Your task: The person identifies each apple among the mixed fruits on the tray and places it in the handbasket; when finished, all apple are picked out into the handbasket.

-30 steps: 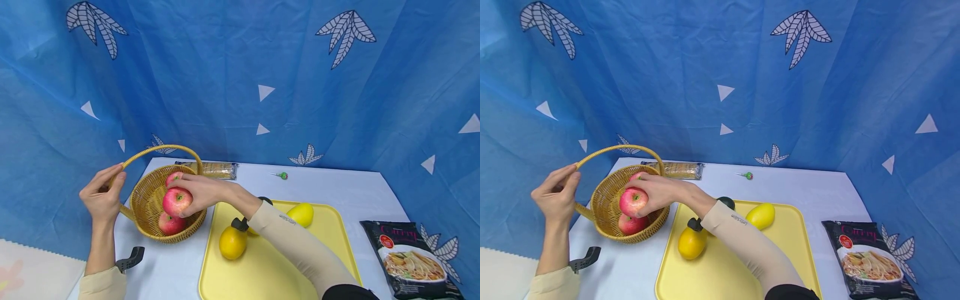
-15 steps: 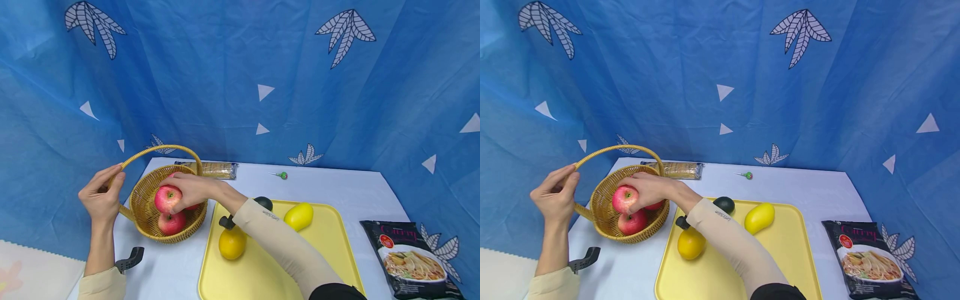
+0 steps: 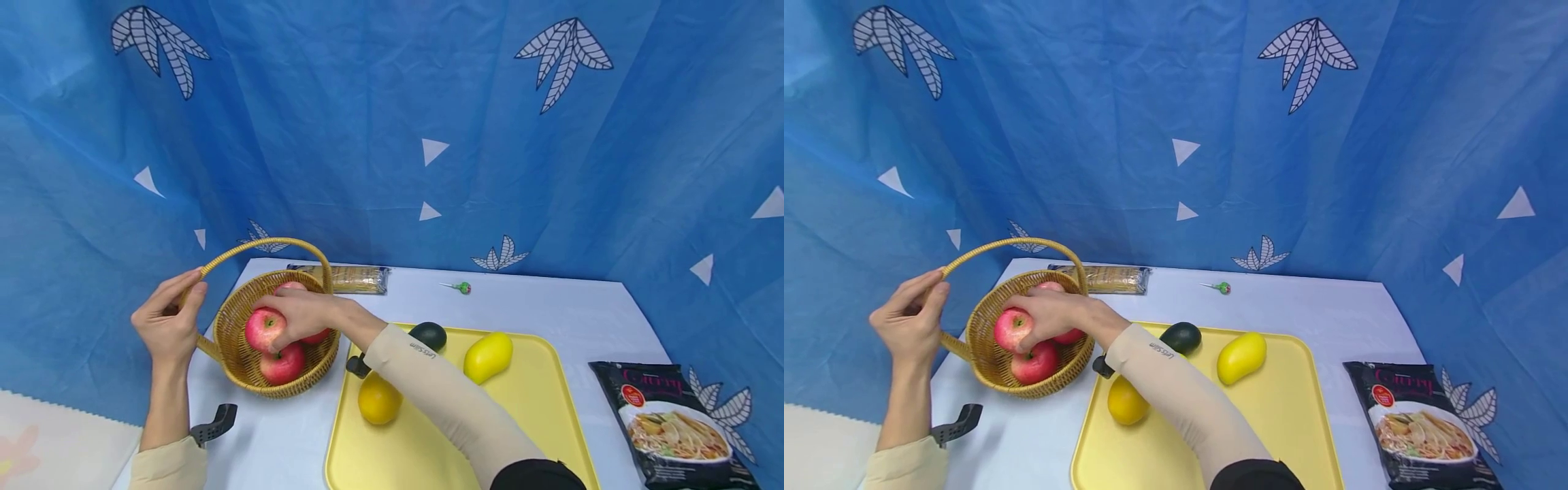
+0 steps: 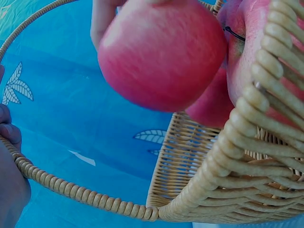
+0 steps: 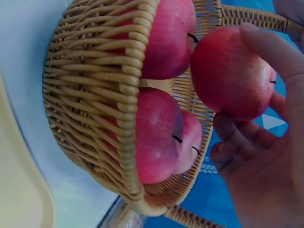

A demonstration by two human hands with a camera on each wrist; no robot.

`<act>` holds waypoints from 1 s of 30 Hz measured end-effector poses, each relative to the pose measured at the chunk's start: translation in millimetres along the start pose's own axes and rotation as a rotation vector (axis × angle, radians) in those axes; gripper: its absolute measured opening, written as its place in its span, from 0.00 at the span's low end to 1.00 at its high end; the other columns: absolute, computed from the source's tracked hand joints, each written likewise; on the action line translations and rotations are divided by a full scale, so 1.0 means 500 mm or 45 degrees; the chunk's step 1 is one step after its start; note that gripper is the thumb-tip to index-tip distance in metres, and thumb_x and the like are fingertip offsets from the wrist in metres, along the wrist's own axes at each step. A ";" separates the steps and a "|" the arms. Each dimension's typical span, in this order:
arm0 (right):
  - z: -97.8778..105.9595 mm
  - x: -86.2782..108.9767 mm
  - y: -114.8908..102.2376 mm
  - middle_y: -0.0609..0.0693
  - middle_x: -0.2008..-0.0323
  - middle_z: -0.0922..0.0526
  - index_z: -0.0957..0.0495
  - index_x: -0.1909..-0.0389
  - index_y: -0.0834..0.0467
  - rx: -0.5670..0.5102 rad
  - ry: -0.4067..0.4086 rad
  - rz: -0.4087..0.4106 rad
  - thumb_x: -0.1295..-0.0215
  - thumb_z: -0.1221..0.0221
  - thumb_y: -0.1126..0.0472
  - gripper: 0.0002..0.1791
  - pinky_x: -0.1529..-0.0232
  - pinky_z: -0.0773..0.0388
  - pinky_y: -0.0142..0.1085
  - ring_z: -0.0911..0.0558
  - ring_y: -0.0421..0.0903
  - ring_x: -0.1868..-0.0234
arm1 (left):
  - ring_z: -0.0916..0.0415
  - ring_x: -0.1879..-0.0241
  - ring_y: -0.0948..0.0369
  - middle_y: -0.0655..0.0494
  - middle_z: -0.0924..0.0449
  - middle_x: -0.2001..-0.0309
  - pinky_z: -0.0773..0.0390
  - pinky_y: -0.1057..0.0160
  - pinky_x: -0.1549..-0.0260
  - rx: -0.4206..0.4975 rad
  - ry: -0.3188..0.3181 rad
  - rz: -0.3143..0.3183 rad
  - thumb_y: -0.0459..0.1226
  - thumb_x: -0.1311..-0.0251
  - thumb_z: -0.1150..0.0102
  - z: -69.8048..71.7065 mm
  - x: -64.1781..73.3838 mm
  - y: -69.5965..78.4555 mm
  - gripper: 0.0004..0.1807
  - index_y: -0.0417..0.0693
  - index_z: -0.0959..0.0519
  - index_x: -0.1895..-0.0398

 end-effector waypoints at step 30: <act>-0.050 -0.066 -0.032 0.39 0.33 0.34 0.45 0.24 0.35 0.041 0.025 -0.112 0.42 0.34 0.33 0.48 0.39 0.30 0.30 0.34 0.33 0.34 | 0.15 0.64 0.64 0.42 0.12 0.58 0.23 0.77 0.68 0.043 0.006 0.025 0.16 0.47 0.37 -0.005 -0.001 0.001 0.10 0.16 0.19 0.61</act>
Point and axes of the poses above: each hand's wrist, its own x-axis away from the middle knuckle, its own z-axis out of the back of the hand, y = z × x, the point moved 10 cm from there along -x, towards the middle knuckle
